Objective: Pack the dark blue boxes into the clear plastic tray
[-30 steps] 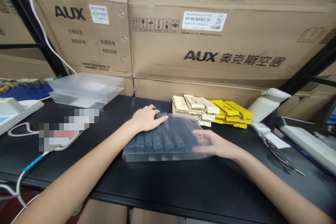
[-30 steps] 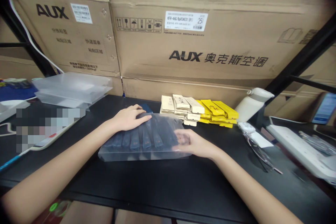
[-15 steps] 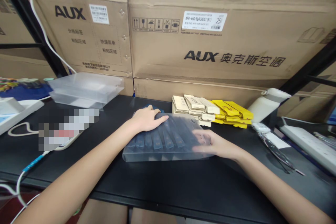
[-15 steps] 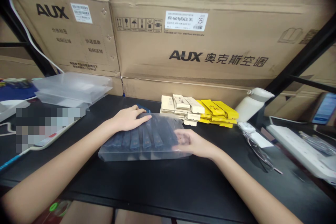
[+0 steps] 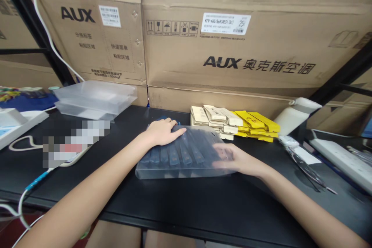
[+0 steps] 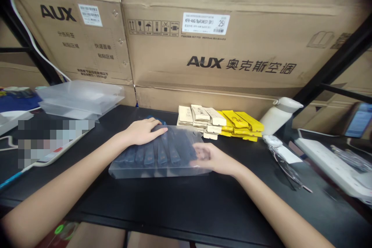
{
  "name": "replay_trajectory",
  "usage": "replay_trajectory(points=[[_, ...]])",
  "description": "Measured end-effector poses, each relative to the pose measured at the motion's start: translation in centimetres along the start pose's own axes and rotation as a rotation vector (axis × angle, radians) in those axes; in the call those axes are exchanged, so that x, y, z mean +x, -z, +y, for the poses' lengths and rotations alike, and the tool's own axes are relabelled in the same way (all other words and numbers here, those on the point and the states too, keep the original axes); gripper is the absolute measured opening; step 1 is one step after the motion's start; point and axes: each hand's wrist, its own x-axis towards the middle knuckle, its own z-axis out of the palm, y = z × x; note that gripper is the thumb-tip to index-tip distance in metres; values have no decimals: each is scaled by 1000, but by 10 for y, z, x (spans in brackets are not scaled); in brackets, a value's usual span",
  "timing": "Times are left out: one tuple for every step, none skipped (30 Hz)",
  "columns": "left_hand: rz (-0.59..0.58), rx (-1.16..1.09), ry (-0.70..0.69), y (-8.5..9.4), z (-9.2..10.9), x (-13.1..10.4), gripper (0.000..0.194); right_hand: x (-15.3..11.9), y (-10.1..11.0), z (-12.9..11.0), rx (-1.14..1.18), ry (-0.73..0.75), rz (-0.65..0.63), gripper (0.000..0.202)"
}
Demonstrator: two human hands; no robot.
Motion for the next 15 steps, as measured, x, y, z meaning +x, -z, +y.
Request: replay_trajectory(points=[[1, 3, 6, 0, 0, 0, 76, 0, 0, 1, 4, -3, 0, 71], [1, 6, 12, -1, 0, 0, 77, 0, 0, 1, 8, -7, 0, 71], [1, 8, 16, -1, 0, 1, 78, 0, 0, 2, 11, -11, -1, 72], [0, 10, 19, -1, 0, 1, 79, 0, 0, 3, 13, -14, 0, 73], [-1, 12, 21, -1, 0, 1, 80, 1, 0, 3, 15, -17, 0, 74], [-1, 14, 23, -1, 0, 1, 80, 1, -1, 4, 16, -21, 0, 75], [-2, 17, 26, -1, 0, 1, 80, 1, -1, 4, 17, -24, -2, 76], [-4, 20, 28, -1, 1, 1, 80, 1, -1, 4, 17, -25, 0, 76], [-4, 22, 28, 0, 1, 1, 79, 1, -1, 3, 15, -27, 0, 77], [-5, 21, 25, 0, 1, 1, 77, 1, -1, 2, 11, -29, 2, 77], [-6, 20, 21, 0, 1, 0, 76, 1, -2, 1, 9, -29, 6, 76], [-8, 18, 15, 1, 2, 0, 75, 1, -2, 0, 8, -29, 9, 76], [-8, 17, 9, 1, 2, 0, 75, 0, -2, -2, 7, -29, 9, 75], [-9, 18, 5, 1, 2, 0, 75, 0, -2, -3, 4, -30, 7, 73], [-9, 18, 3, 1, 2, 0, 75, 0, -2, -4, -2, -28, 3, 71]])
